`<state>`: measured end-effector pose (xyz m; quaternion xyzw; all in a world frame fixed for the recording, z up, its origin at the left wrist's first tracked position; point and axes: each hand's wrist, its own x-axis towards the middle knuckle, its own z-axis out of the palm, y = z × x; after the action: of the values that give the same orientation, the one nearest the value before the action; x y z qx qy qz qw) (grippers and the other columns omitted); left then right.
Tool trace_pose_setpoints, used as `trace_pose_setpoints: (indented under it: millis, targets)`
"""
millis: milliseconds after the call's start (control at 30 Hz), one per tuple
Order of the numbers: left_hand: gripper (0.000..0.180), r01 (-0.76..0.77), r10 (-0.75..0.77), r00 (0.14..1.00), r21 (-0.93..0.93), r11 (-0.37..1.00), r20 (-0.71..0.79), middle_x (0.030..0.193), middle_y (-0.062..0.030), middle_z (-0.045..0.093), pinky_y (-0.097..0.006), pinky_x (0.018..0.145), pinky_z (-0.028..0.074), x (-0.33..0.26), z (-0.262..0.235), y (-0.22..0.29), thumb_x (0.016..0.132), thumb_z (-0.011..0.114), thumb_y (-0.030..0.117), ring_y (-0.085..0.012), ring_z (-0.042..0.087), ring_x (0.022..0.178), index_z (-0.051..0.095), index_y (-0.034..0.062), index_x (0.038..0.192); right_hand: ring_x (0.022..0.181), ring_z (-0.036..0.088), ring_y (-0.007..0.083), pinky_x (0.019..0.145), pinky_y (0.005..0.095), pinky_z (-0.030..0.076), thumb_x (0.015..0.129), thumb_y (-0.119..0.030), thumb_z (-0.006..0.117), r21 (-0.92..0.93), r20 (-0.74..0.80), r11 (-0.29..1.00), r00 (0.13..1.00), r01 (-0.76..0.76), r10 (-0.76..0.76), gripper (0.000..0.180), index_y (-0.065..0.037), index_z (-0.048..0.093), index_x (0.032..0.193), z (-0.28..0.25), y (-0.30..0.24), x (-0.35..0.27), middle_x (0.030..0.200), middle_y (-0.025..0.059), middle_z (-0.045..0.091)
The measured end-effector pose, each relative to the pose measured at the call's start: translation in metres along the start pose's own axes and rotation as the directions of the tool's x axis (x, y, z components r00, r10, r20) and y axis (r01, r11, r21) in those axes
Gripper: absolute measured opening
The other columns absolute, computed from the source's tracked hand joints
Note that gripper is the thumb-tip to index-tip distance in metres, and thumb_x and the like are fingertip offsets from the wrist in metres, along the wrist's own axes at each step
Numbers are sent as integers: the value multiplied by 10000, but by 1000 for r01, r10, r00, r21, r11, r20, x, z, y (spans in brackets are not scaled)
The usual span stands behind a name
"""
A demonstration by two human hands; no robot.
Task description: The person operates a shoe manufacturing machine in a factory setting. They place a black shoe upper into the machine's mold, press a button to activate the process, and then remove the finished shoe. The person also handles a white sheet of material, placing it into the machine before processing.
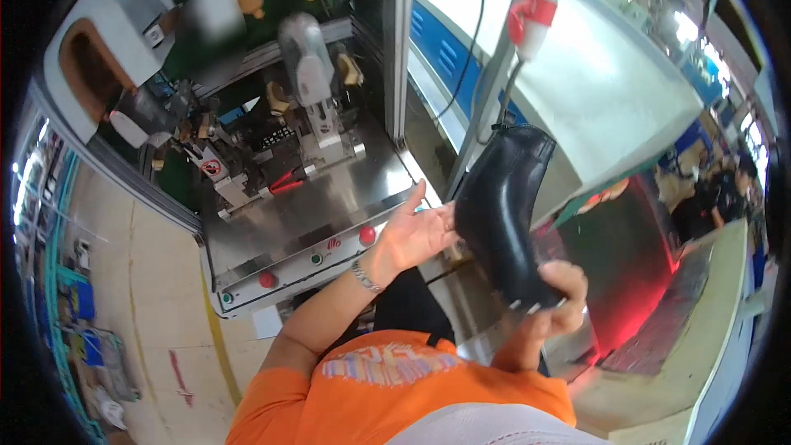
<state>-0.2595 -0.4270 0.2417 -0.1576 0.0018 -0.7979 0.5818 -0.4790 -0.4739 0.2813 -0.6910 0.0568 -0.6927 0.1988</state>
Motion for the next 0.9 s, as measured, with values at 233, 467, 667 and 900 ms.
trace_pose_setpoints:
  millis: [233, 467, 667, 900]
  targets:
    - [424, -151, 341, 911, 583, 799, -232, 1175, -89, 572, -377, 925, 442, -25, 22, 35, 907, 489, 382, -201, 558, 1075, 525, 62, 1182, 954, 602, 273, 1031, 548, 245, 704, -100, 668, 668, 489, 608, 869, -429, 77, 277, -164, 556, 458, 6, 32, -22, 841, 89, 669]
    - [374, -335, 457, 879, 861, 384, 138, 1153, -78, 577, -344, 887, 469, -55, 64, 25, 877, 572, 228, -176, 578, 1016, 510, 43, 1196, 1253, 370, 288, 1060, 499, 235, 826, -224, 596, 523, 672, -89, 346, -848, 654, 356, -70, 525, 1139, 61, 114, -84, 1332, 125, 423]
    - [426, -137, 351, 935, 966, 219, 53, 1082, -32, 600, -245, 855, 444, -104, 56, 23, 832, 645, 222, -98, 571, 960, 516, 20, 1184, 1082, 511, 199, 906, 334, 444, 848, -562, 455, 328, 920, -320, 224, -889, 323, 708, -6, 404, 1285, 143, 84, -86, 1228, 101, 503]
    - [591, 356, 176, 916, 932, 65, -361, 1007, -43, 624, -235, 795, 452, -155, 68, 39, 709, 764, 318, -95, 572, 887, 551, -65, 1105, 691, 523, 88, 602, 237, 408, 759, -338, 717, 329, 938, -244, 345, -912, -23, 313, -59, 577, 735, 180, 73, -83, 761, 16, 592]
